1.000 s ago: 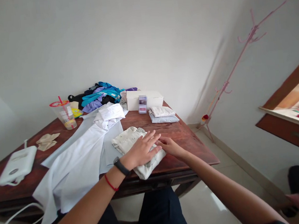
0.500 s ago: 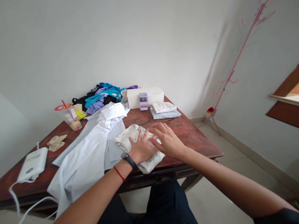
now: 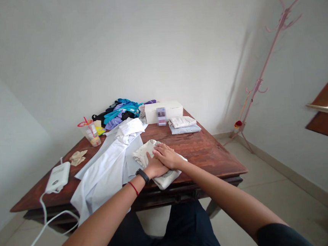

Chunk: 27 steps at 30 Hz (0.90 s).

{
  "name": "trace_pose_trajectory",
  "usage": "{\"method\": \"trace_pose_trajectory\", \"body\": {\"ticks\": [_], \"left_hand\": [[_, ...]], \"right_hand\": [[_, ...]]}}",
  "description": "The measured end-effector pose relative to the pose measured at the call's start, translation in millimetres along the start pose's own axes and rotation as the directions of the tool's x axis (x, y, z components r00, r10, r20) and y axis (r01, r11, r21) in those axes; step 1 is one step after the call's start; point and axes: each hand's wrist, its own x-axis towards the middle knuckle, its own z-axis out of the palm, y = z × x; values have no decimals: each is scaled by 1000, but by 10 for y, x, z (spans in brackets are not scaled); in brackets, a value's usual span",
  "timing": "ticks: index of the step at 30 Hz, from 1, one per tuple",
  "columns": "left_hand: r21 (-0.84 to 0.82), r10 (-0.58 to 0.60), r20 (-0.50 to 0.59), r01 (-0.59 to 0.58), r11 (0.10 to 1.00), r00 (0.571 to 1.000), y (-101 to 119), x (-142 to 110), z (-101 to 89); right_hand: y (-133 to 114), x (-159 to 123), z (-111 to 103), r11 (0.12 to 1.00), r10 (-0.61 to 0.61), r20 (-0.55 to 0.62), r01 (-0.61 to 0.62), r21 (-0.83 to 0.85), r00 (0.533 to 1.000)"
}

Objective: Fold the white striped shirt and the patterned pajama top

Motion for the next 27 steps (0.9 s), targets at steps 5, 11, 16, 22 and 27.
{"method": "trace_pose_trajectory", "body": {"ticks": [5,11,16,22,27], "left_hand": [[-8,1,-40,-1,1000,999,-135,-161,-63],[75,34,-94,-26,997,995,-200,-277,17],[-390,-106,-65,73,918,992,-244,-120,-187],[-760,-330,-210,59,647,920,-86,-389,-363],[-982,-739,-184,-99,158,648,141,-919,-307]], "right_hand": [[212,-62,33,989,140,23,-140,43,990],[167,-243,25,965,208,35,-199,-172,978],[-25,-468,-96,936,230,135,-181,-300,964],[-115,-529,-177,898,280,180,-192,-395,943],[-116,-443,-155,885,313,245,-188,-426,918]]}}
